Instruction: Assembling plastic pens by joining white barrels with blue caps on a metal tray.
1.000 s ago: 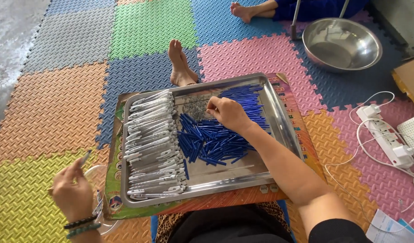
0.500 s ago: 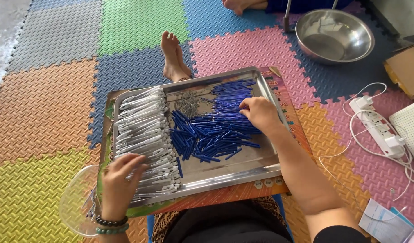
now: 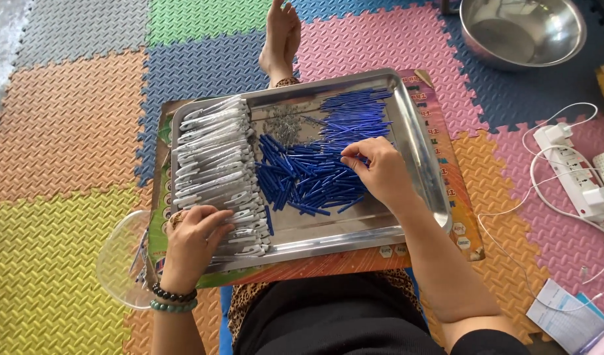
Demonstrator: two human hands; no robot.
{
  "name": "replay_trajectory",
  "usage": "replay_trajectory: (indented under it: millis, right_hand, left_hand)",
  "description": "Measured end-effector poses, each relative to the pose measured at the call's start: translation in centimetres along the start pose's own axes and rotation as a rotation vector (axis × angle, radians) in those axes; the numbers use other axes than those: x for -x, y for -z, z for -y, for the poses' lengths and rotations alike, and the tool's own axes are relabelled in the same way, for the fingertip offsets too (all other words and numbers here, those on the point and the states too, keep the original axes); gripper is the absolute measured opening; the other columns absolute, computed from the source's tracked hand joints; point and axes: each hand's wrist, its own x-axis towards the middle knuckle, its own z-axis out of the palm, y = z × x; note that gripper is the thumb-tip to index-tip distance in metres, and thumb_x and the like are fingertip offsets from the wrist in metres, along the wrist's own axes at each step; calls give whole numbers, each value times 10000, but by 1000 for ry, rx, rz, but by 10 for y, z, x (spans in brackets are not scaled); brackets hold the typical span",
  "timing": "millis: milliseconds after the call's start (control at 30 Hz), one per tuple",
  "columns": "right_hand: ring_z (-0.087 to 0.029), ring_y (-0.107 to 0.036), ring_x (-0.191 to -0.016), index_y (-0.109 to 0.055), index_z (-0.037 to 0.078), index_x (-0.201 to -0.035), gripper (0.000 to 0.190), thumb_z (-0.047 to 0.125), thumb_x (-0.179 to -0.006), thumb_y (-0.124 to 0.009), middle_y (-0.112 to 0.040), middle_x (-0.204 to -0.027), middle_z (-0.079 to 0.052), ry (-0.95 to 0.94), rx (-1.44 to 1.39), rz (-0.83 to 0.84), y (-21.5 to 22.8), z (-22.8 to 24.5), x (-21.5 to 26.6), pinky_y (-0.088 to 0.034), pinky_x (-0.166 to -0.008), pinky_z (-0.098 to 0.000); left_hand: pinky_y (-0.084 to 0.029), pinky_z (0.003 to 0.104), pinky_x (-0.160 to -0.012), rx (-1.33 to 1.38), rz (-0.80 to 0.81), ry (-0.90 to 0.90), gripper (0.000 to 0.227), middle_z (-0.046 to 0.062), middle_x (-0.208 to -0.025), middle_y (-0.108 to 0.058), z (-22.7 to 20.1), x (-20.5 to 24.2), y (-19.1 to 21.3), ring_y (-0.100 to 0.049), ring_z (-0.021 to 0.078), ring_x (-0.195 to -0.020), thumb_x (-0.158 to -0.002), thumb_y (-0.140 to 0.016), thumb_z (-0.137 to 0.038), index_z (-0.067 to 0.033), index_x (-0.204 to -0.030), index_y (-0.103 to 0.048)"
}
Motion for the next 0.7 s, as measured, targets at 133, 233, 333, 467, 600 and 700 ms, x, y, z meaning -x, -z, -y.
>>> replay_trajectory:
  millis: [133,233,333,467,600,700]
  right_hand:
    - [-189,-724,-962,-904,240,-1080,81,192,-1014,-909,-847,-1018,-1,64,-61,-25,2,5,0,-610,-802,-289]
    - [-191,-734,-953,-893,227,-1086,63,198,-1029,-891,-853,-1009,-8,49,-74,-20,0,5,5,-614,-792,-297]
    - [-230,-742,-961,-905,199,-1120,118,134,-1023,-889,-863,-1041,-74,-6,-158,-7,3,11,6,-628,-818,-313]
    - [-190,-735,-887,-894,198,-1054,83,141,-999,-919,-857,-990,-34,-24,-255,-111,6,17,2,-621,-780,-290]
    - [-164,-725,-807,-876,186,-1090,107,139,-1004,-919,-853,-968,-48,-111,-479,-142,12,26,1,-622,-782,-289]
    - [-119,-739,-788,-878,179,-1027,106,133,-961,-947,-860,-921,-23,-106,-479,-184,8,24,5,-612,-755,-254]
  left_hand:
    - [-497,462,-1026,77,67,46,251,-182,-1215,-763,-32,-13,36,-742,155,-1146,-1019,-743,-542,-506,-1262,-796]
    - [-476,549,-1067,71,87,62,347,-105,-1215,-760,-32,-13,35,-751,213,-1109,-1047,-732,-518,-451,-1388,-751]
    - [-479,506,-1023,36,100,14,251,-123,-1188,-729,-19,-9,22,-719,198,-1159,-1007,-771,-520,-437,-1244,-780]
    - [-549,448,-974,294,-31,31,240,-70,-1166,-784,-59,-29,52,-774,223,-1123,-970,-874,-352,-349,-1206,-833]
    - [-700,428,-840,926,-295,94,266,134,-1196,-819,-145,-47,44,-839,286,-1082,-1033,-830,-144,-134,-1288,-758]
    - [-700,438,-917,1381,-73,208,310,208,-1165,-831,-198,-61,9,-829,282,-1056,-1130,-652,-106,-32,-1431,-671]
